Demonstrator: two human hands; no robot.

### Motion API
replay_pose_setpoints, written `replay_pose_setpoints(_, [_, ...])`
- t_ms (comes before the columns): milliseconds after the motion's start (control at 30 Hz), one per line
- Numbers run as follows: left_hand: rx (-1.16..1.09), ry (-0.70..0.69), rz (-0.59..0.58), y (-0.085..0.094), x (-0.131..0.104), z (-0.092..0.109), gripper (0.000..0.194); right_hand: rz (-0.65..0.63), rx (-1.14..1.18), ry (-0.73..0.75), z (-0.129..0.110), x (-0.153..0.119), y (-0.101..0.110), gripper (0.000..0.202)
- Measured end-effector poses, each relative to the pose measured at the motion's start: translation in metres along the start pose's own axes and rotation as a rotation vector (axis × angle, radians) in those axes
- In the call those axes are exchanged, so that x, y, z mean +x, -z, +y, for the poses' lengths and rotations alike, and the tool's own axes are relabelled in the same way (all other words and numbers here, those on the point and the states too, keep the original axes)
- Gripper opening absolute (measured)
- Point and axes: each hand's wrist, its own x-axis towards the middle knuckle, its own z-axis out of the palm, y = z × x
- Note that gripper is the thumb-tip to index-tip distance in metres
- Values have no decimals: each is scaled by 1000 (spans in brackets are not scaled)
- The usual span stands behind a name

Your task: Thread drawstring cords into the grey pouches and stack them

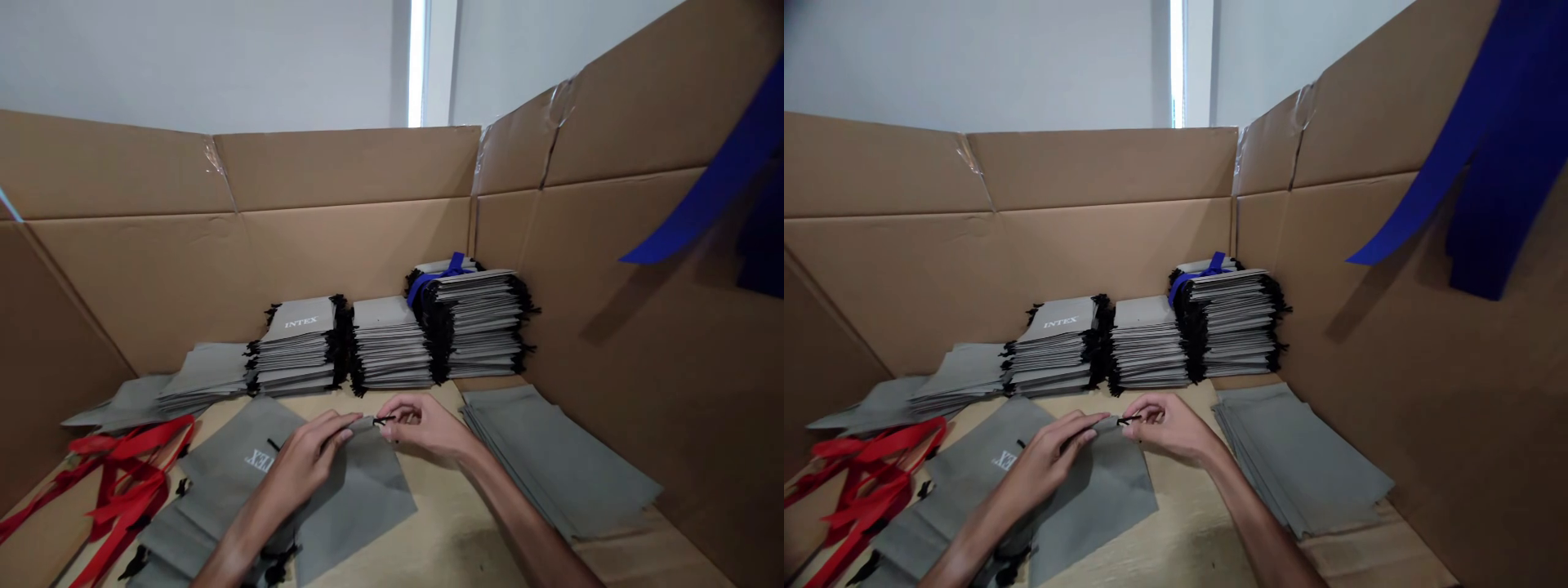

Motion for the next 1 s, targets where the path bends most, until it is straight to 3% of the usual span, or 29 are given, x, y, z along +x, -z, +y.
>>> replay_pose_setpoints(333, [107, -53, 123, 2, -1, -4, 32, 65, 55, 11, 15, 7, 8, 52])
replay_pose_setpoints(533, [146, -70, 189, 0, -2, -4, 29, -33, 95, -40, 25, 10, -1, 56])
replay_pose_setpoints(700, [169, -76, 195, -1, -2, -6, 29, -74, 203, -89, 18, 10, -12, 54])
replay_pose_setpoints(1000, [329, -121, 215, -1, -3, -10, 30, 178, 342, -183, 11, 9, -21, 46])
